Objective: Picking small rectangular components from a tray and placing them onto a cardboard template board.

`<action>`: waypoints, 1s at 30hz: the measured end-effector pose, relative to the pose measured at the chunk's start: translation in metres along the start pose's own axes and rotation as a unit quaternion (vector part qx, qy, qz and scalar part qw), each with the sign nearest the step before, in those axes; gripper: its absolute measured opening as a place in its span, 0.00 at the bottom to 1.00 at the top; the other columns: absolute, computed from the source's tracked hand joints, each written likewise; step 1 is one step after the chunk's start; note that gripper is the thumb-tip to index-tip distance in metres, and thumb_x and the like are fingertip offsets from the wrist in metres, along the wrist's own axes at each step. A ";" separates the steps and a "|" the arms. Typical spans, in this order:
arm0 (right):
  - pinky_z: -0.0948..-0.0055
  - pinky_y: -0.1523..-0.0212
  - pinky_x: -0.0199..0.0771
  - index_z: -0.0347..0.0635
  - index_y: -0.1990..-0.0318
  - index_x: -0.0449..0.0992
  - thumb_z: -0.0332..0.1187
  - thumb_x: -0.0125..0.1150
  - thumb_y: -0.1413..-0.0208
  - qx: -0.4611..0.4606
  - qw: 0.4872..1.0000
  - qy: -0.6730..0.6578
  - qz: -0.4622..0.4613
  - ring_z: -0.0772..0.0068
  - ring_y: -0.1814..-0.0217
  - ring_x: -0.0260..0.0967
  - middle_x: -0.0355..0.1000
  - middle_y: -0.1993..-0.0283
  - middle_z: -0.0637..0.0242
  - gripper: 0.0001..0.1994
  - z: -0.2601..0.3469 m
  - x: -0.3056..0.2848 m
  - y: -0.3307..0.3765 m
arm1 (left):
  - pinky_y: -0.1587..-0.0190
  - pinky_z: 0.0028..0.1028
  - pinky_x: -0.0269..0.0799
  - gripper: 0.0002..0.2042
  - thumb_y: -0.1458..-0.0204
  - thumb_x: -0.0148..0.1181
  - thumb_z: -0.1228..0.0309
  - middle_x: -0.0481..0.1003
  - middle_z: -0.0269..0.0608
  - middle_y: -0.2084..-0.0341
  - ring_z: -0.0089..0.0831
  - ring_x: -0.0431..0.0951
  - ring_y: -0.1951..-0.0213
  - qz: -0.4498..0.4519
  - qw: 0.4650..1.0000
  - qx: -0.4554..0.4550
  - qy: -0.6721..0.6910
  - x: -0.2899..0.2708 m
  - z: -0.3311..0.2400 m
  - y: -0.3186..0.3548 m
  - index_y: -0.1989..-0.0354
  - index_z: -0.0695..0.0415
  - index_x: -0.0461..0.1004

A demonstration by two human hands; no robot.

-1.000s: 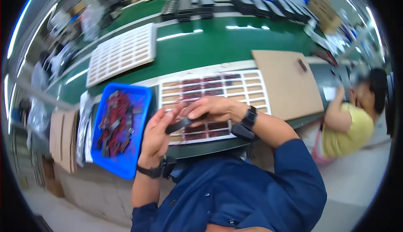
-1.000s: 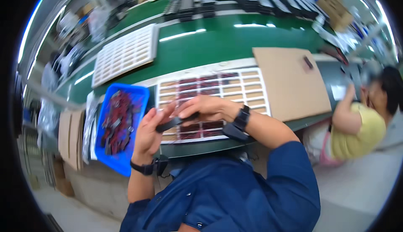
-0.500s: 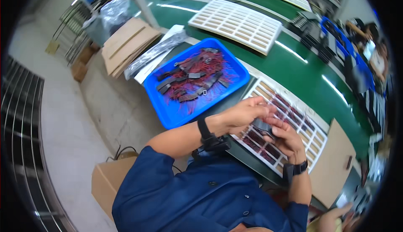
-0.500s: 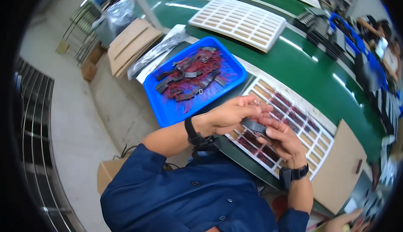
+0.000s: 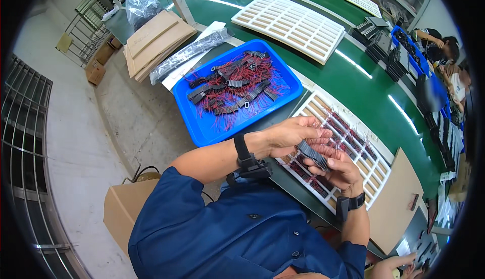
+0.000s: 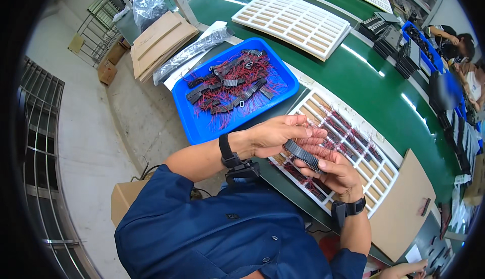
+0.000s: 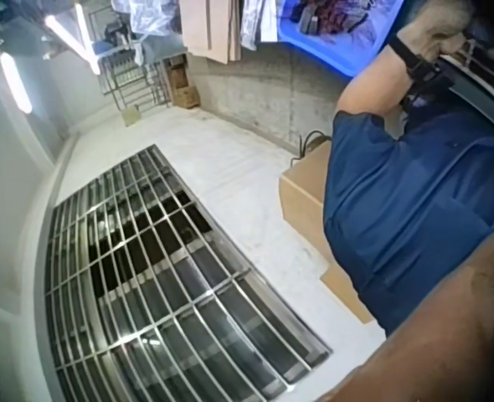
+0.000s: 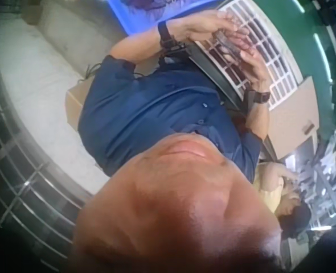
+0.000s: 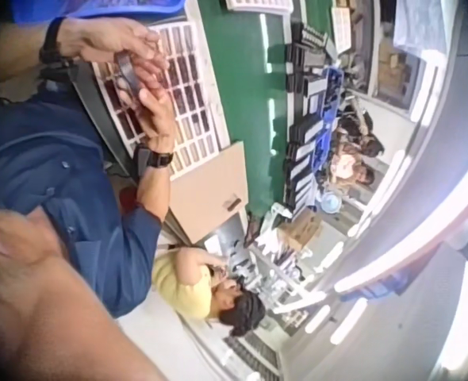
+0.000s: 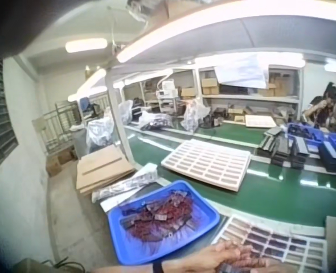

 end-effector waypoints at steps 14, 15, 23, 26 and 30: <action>0.54 0.37 0.72 0.27 0.32 0.54 0.37 0.68 0.47 -0.003 0.999 -0.033 0.027 0.44 0.34 0.65 0.63 0.35 0.44 0.40 -0.014 0.012 -0.011 | 0.43 0.31 0.72 0.28 0.36 0.54 0.68 0.68 0.44 0.40 0.31 0.74 0.44 -0.012 1.000 -0.003 -0.009 0.005 0.000 0.016 0.34 0.64 0.49; 0.53 0.37 0.72 0.28 0.32 0.53 0.38 0.68 0.48 -0.006 0.999 -0.040 0.033 0.43 0.34 0.65 0.63 0.35 0.44 0.41 -0.015 0.016 -0.012 | 0.43 0.31 0.73 0.31 0.36 0.54 0.67 0.67 0.45 0.40 0.32 0.74 0.44 -0.009 1.000 -0.006 -0.005 0.005 0.001 0.017 0.32 0.65 0.45; 0.52 0.36 0.71 0.31 0.31 0.53 0.39 0.69 0.49 0.006 0.997 -0.054 0.056 0.42 0.34 0.65 0.62 0.34 0.44 0.42 -0.030 0.024 -0.018 | 0.46 0.31 0.75 0.45 0.37 0.57 0.66 0.68 0.50 0.42 0.35 0.75 0.46 -0.032 0.999 0.022 0.031 -0.004 0.007 0.030 0.29 0.65 0.25; 0.52 0.36 0.71 0.30 0.31 0.53 0.39 0.69 0.49 0.014 0.996 -0.055 0.065 0.42 0.34 0.65 0.62 0.34 0.44 0.42 -0.035 0.032 -0.018 | 0.45 0.31 0.74 0.47 0.38 0.58 0.66 0.69 0.50 0.43 0.35 0.75 0.46 -0.036 0.998 0.045 0.038 -0.002 0.005 0.044 0.29 0.66 0.23; 0.52 0.36 0.71 0.30 0.31 0.54 0.39 0.68 0.48 0.020 0.995 -0.059 0.076 0.42 0.35 0.65 0.62 0.34 0.43 0.41 -0.037 0.045 -0.020 | 0.44 0.29 0.72 0.48 0.39 0.60 0.65 0.71 0.50 0.46 0.33 0.74 0.46 -0.019 0.995 0.089 0.031 -0.003 -0.003 0.063 0.29 0.68 0.23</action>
Point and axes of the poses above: each hand's wrist, its own y-axis away from the middle knuckle, its own x-axis out of the palm, z = x × y, the point moved 6 cm from there along -y, towards the middle knuckle
